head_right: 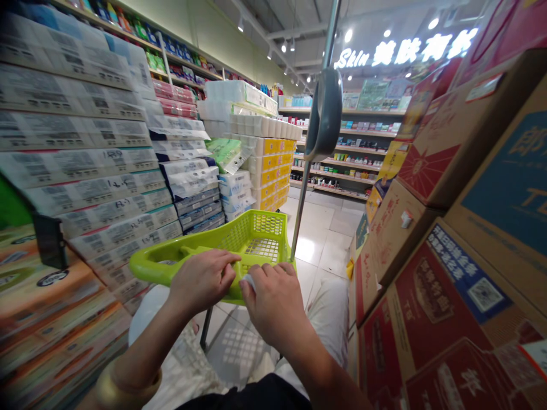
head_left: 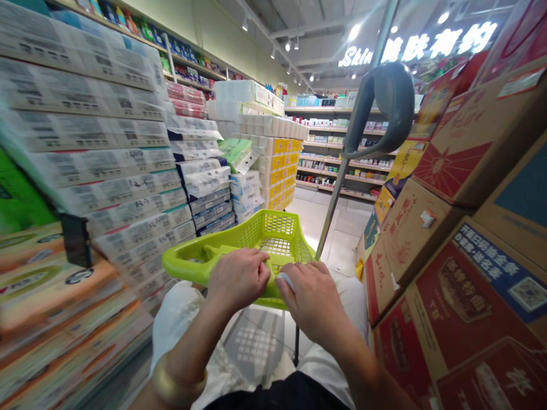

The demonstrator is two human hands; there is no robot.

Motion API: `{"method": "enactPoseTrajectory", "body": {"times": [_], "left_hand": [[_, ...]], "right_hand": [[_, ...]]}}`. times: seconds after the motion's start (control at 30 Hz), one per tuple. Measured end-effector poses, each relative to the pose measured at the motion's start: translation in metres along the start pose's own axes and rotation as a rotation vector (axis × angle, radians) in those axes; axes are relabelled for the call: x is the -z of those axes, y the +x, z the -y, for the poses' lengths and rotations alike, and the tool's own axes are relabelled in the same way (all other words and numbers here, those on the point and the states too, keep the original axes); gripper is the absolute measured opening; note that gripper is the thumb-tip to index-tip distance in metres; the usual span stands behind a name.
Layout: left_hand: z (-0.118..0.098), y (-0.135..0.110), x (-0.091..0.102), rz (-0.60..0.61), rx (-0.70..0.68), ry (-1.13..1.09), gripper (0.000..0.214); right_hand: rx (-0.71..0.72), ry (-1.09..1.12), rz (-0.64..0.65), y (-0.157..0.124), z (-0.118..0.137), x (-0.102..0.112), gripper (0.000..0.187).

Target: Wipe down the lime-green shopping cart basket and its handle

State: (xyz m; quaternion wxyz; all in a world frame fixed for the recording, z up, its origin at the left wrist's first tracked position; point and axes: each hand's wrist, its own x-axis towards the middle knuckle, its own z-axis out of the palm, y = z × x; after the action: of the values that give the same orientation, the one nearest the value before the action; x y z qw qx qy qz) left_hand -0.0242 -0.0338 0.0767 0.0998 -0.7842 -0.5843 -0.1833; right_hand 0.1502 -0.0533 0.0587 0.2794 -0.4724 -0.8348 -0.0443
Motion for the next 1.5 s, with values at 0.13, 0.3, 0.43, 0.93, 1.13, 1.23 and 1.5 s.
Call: {"method": "enactPoseTrajectory", "body": {"times": [0.13, 0.3, 0.43, 0.93, 1.13, 1.23, 1.5], "left_hand": [[0.001, -0.003, 0.001, -0.010, -0.021, -0.006, 0.034], [0.008, -0.004, 0.003, 0.001, -0.123, 0.025, 0.033], [0.016, -0.006, 0.006, 0.002, -0.166, 0.008, 0.034], [0.054, -0.006, 0.003, -0.347, -0.253, -0.085, 0.042], [0.021, -0.015, 0.008, -0.525, -0.169, -0.262, 0.038], [-0.009, -0.017, 0.011, -0.376, -0.188, -0.399, 0.037], [-0.034, -0.025, -0.006, -0.024, -0.151, -0.289, 0.035]], "right_hand": [[-0.025, 0.237, -0.275, -0.026, -0.023, -0.015, 0.020], [-0.195, 0.614, -0.660, -0.033, -0.050, -0.056, 0.029], [-0.396, 0.829, -0.654, -0.027, -0.056, -0.084, 0.044], [-0.147, 1.338, -0.574, 0.050, -0.040, -0.008, 0.063], [-0.354, 1.494, -0.399, 0.027, -0.038, -0.042, 0.048], [-0.311, 1.501, -0.385, 0.046, -0.034, -0.020, 0.053], [0.024, 1.356, -0.605, 0.108, -0.013, 0.056, 0.032]]}}
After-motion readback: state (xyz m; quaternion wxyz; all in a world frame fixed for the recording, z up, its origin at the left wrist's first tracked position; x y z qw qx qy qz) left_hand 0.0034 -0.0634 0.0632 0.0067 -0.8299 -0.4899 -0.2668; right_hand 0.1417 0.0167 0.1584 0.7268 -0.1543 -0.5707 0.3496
